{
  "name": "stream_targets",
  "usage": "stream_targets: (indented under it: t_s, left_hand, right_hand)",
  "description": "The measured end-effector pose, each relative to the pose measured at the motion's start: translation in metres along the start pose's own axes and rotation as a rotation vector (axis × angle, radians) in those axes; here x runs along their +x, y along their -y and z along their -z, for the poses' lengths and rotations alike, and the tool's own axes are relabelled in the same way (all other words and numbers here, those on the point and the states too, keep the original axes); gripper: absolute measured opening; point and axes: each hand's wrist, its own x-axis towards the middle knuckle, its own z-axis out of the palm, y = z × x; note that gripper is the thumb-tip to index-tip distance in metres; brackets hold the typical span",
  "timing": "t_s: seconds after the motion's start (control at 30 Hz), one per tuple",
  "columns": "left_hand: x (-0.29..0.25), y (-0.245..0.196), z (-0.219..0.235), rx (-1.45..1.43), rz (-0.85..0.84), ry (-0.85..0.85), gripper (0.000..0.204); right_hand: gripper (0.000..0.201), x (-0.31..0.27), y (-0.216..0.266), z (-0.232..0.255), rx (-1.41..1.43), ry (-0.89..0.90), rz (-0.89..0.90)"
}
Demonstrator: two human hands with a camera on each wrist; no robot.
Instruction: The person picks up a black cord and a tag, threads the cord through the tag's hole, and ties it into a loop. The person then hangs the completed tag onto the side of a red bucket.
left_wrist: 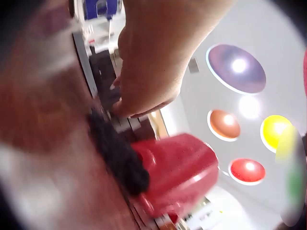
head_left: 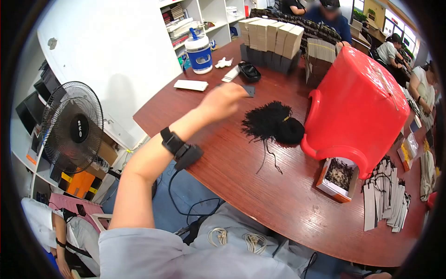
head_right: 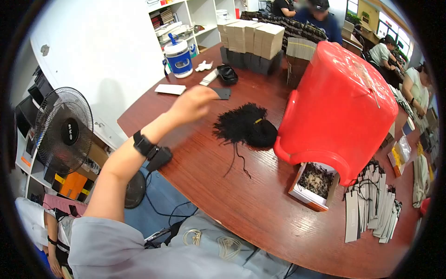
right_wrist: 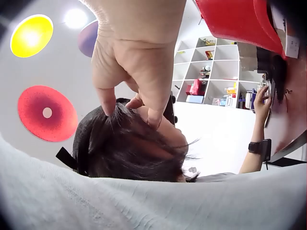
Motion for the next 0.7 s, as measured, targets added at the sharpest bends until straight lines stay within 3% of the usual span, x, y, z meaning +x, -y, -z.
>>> stream_targets:
  t_s: [0.1, 0.17, 0.23, 0.33, 0.5, 0.57, 0.7]
  left_hand:
    - [0.005, -0.070, -0.002, -0.281, -0.311, 0.191, 0.028]
    - [0.008, -0.097, 0.004, -0.380, -0.243, 0.283, 0.026]
    - [0.009, -0.096, 0.003, -0.380, -0.212, 0.241, 0.022]
    - [0.009, -0.088, 0.000, -0.268, -0.001, 0.155, 0.016]
    - [0.007, -0.079, -0.011, -0.191, 0.173, 0.062, 0.017]
    - [0.014, -0.073, -0.019, -0.271, 0.244, 0.024, 0.017]
    - [0.030, -0.071, -0.028, -0.324, 0.319, 0.098, 0.020]
  right_hand:
    - [0.033, -0.007, -0.007, -0.015, 0.025, -0.039, 0.003]
    - [0.033, -0.011, -0.011, -0.021, 0.035, -0.046, 0.007]
    - [0.033, -0.014, -0.012, -0.020, 0.045, -0.024, -0.001]
    - [0.033, -0.017, -0.009, -0.022, 0.052, -0.003, -0.030]
    - [0.034, -0.014, -0.013, -0.032, 0.067, 0.025, -0.054]
    - [0.029, 0.000, -0.002, -0.031, -0.368, -0.231, 0.155]
    - [0.030, 0.000, -0.002, -0.029, -0.467, -0.286, 0.161]
